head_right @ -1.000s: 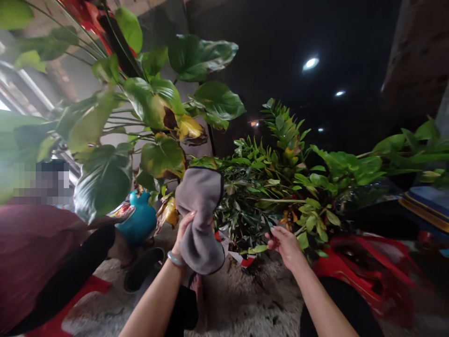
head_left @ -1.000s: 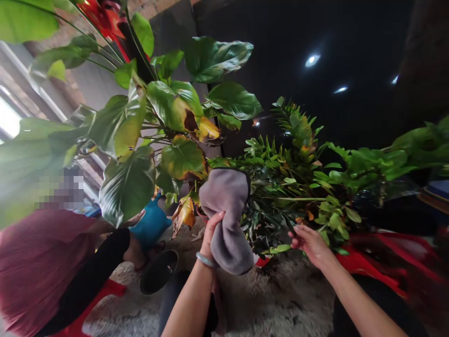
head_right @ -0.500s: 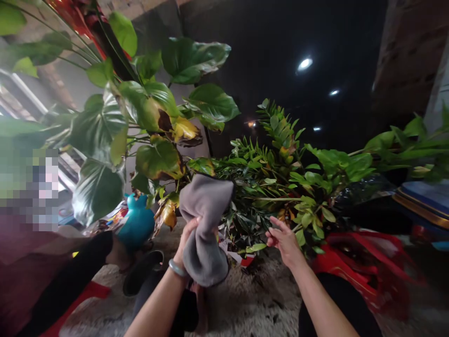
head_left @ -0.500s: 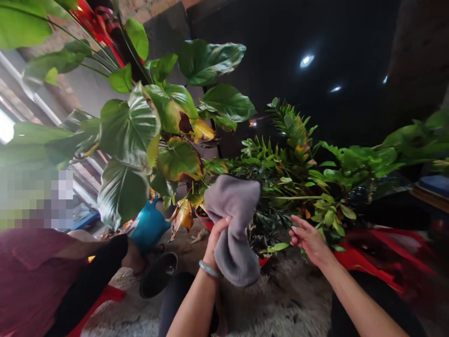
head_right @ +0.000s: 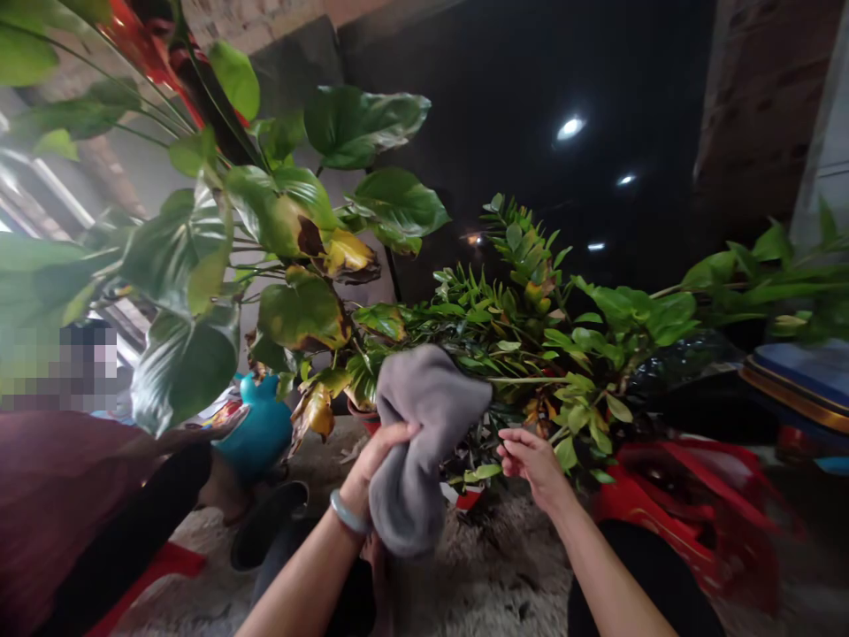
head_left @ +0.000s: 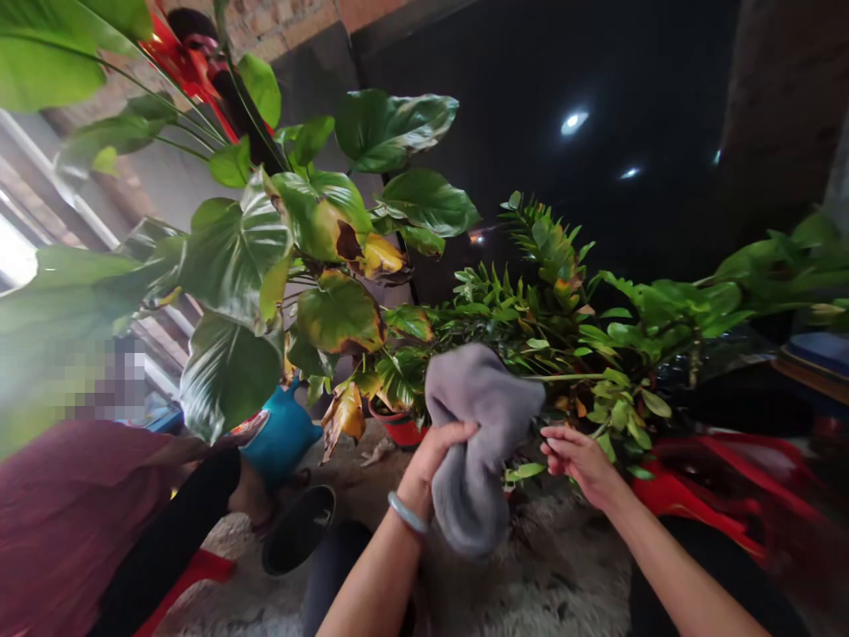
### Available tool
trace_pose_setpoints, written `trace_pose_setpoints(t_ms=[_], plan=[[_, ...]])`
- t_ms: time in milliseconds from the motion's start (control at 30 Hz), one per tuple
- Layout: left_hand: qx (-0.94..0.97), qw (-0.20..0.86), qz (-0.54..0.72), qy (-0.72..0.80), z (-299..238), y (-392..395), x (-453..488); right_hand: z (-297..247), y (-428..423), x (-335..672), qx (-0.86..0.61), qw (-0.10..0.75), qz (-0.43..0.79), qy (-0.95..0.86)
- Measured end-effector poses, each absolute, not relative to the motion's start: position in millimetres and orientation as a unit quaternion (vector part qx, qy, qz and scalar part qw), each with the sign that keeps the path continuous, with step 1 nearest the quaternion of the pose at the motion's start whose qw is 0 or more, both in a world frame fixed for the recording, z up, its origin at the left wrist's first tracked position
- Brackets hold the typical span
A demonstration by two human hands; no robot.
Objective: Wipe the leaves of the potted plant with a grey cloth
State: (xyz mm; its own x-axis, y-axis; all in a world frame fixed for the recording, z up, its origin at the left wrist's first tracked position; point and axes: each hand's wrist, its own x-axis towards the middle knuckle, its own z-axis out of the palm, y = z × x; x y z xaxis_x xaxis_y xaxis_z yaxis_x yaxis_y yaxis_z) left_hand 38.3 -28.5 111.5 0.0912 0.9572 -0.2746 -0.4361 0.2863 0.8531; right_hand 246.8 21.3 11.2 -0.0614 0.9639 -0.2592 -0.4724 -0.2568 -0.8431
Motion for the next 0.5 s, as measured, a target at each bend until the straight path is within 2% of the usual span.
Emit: trace_pose_setpoints(t_ms=[100,167,267,367,500], plan=[[0.287,0.629,0.579,0.433,136.3,-1.2,51.5,13.8,21.0,245.8,-0.429,0.534,0.67,-0.287],[0.275,0.624,0.572,0.456,124.5,5.0,64.6,12.4,22.2,246.8,-0.438,0.53,0.669,-0.283],[0.298,0.657,0.482,0.498,79.1,-10.2,78.2,5.6,25.9,251.4,-0.46,0.521,0.664,-0.275],[0.343,0.717,0.389,0.466,49.8,-33.0,77.0,-1.6,28.6,255.8,-0.469,0.517,0.662,-0.272],[0.365,0.69,0.475,0.405,85.9,-25.3,66.7,-3.1,27.5,255.0,-0.458,0.524,0.665,-0.273]])
